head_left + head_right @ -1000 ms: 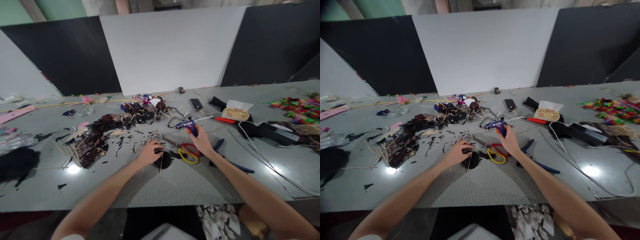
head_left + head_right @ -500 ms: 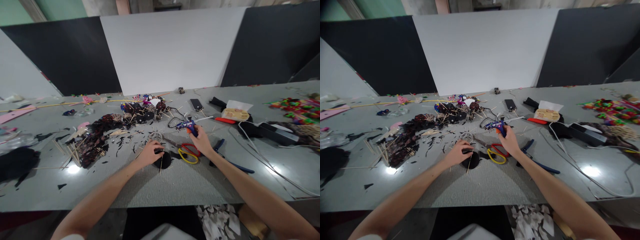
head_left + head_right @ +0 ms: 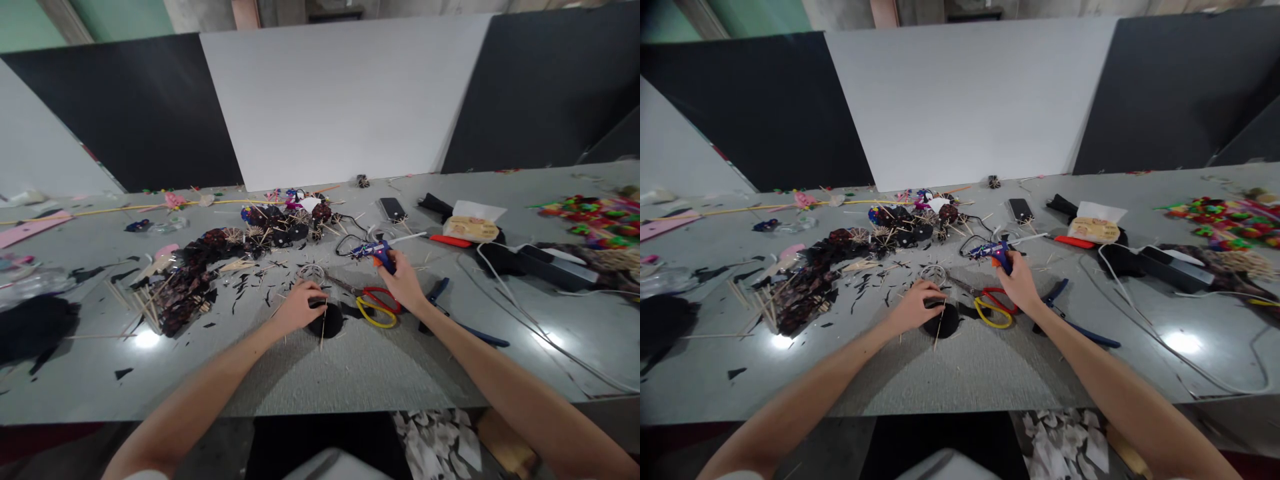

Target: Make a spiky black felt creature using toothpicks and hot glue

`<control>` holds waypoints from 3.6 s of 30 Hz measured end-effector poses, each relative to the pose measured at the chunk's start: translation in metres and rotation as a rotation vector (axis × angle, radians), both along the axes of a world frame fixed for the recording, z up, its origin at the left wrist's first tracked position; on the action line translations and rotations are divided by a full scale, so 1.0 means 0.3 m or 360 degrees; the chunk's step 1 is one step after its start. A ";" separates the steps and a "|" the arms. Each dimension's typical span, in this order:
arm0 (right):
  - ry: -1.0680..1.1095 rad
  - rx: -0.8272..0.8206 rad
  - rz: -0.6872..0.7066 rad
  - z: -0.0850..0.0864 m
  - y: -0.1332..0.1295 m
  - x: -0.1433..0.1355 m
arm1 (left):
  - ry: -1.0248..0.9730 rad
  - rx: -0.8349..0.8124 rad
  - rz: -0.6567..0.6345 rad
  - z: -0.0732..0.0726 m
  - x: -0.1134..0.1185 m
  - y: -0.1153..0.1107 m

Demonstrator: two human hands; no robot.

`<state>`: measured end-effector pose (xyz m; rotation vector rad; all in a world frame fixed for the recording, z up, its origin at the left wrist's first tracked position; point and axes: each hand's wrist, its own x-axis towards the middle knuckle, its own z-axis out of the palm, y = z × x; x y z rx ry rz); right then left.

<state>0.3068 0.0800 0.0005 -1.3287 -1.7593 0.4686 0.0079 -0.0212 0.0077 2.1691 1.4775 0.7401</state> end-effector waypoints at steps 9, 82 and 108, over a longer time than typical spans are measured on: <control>-0.0007 0.0003 -0.0013 0.000 0.000 -0.002 | 0.0023 0.0000 -0.0023 -0.012 -0.003 0.005; -0.0015 -0.0075 0.0021 0.004 -0.001 0.000 | -0.0203 0.0116 0.0038 -0.001 0.003 -0.002; -0.0619 0.0117 0.0465 0.075 -0.115 -0.055 | -0.0298 0.0160 0.0293 -0.039 -0.014 0.021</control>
